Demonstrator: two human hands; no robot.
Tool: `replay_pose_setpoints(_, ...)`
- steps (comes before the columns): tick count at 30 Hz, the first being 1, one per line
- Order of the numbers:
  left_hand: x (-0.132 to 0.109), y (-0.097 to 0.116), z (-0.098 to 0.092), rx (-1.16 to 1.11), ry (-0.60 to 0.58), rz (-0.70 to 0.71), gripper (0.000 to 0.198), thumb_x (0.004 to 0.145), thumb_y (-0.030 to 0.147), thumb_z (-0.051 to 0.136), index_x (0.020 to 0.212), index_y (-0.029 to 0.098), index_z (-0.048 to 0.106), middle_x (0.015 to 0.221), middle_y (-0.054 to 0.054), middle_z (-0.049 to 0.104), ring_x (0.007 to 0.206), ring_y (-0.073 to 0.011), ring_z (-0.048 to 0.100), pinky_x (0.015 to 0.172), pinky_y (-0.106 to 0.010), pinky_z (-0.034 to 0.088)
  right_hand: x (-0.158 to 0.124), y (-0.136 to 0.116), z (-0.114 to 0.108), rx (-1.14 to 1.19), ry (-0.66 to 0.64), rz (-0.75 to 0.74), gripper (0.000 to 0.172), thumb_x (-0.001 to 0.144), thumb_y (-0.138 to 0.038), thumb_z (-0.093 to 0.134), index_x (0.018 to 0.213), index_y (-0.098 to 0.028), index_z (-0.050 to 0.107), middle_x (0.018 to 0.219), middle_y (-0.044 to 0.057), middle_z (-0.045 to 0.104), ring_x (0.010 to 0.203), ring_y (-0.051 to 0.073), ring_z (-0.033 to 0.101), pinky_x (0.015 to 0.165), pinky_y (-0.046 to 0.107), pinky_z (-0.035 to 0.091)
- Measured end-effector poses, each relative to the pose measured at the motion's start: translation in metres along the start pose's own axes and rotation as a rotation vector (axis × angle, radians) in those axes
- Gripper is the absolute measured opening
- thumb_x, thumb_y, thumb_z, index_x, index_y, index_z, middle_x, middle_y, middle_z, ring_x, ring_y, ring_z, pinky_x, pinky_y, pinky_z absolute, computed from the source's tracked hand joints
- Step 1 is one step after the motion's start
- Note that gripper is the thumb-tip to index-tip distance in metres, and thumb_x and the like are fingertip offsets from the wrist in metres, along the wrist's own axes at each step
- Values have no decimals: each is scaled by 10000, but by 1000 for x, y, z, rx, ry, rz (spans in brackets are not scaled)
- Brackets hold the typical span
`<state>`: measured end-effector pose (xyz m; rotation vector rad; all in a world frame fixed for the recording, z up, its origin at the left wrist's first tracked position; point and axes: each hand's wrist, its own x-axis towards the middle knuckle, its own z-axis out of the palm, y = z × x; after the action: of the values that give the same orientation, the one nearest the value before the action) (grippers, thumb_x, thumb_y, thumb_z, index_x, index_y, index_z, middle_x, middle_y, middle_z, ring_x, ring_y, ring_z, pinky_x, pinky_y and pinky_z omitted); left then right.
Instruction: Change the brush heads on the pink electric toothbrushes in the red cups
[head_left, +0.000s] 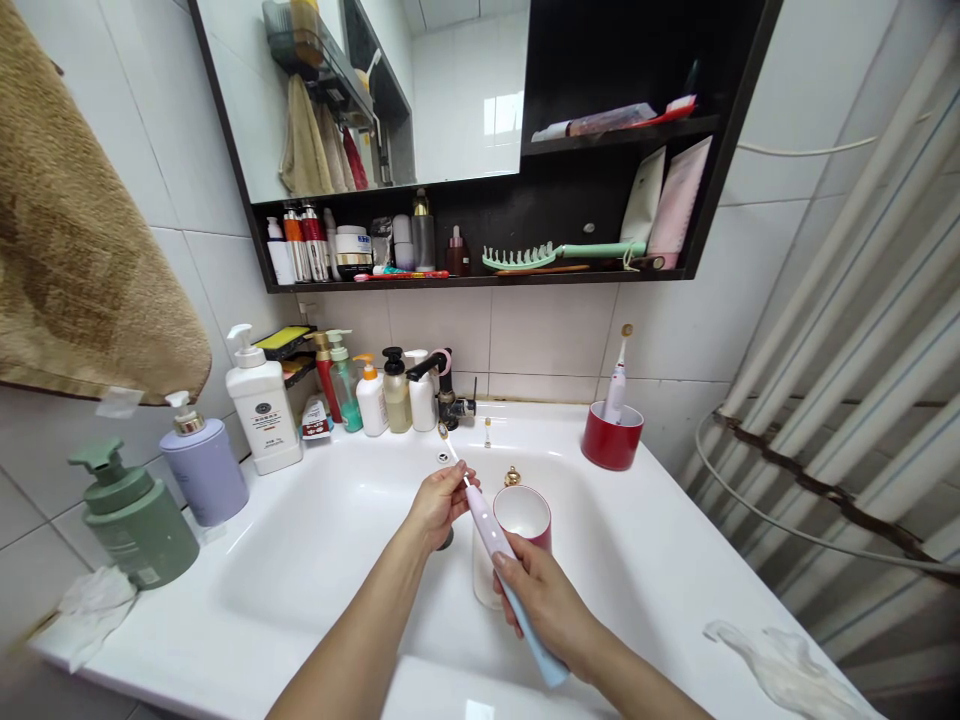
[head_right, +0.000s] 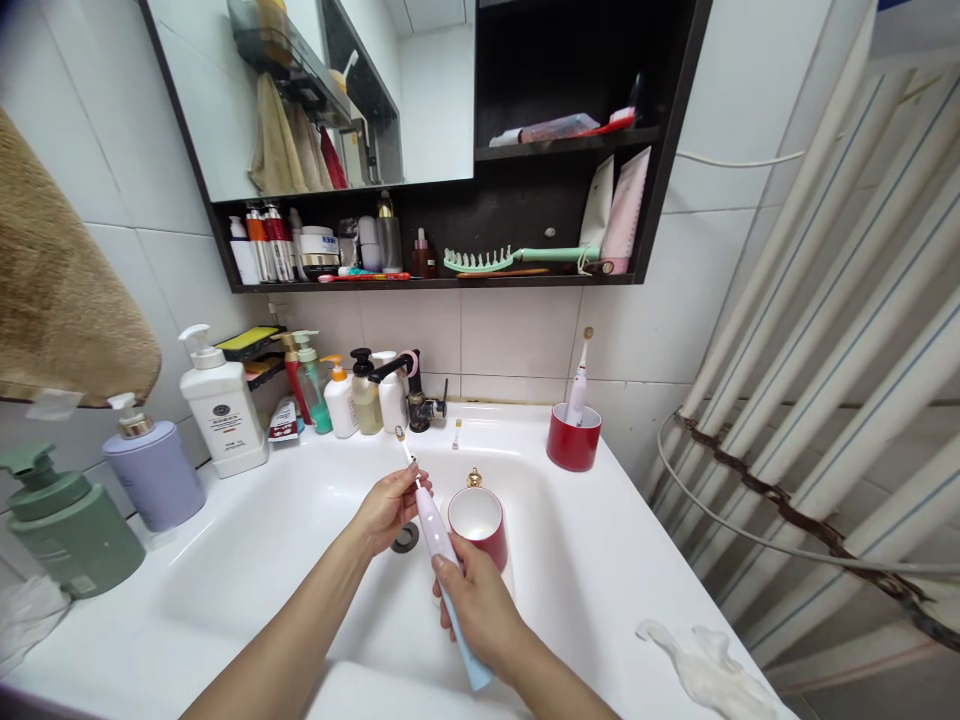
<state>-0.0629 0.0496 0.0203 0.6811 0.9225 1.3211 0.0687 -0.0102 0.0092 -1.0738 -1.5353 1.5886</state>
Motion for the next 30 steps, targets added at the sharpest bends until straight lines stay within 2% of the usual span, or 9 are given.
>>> replay_pose_setpoints(9,-2,-6,3,81,-34,29,296,515,407,577,577,122,528,627,-13,524,541,-69,464,558,-215,374,0,3,0,3,32,9,255,699,-390,375,808,-163,414,564,-47,416,361,37,379,340,177,308)
replay_pose_setpoints(13,-1,-4,2,32,49,99,289,513,395,579,626,132,550,700,-21,525,620,-88,481,562,-202,361,2,6,1,-10,4,-7,252,699,-390,375,805,-165,415,573,-46,415,355,35,383,332,173,306)
replay_pose_setpoints(16,-1,-2,1,20,79,128,263,490,363,602,588,127,544,670,-17,521,607,-79,471,545,-185,347,3,8,2,-16,-10,-10,264,698,-393,378,840,-174,413,582,-44,421,356,40,394,327,173,302)
replay_pose_setpoints(30,-1,-4,5,13,23,108,251,520,358,577,577,122,514,631,-21,533,597,-95,487,541,-193,344,1,5,1,12,20,-21,279,697,-376,388,890,-175,417,554,-51,409,362,43,386,341,177,306)
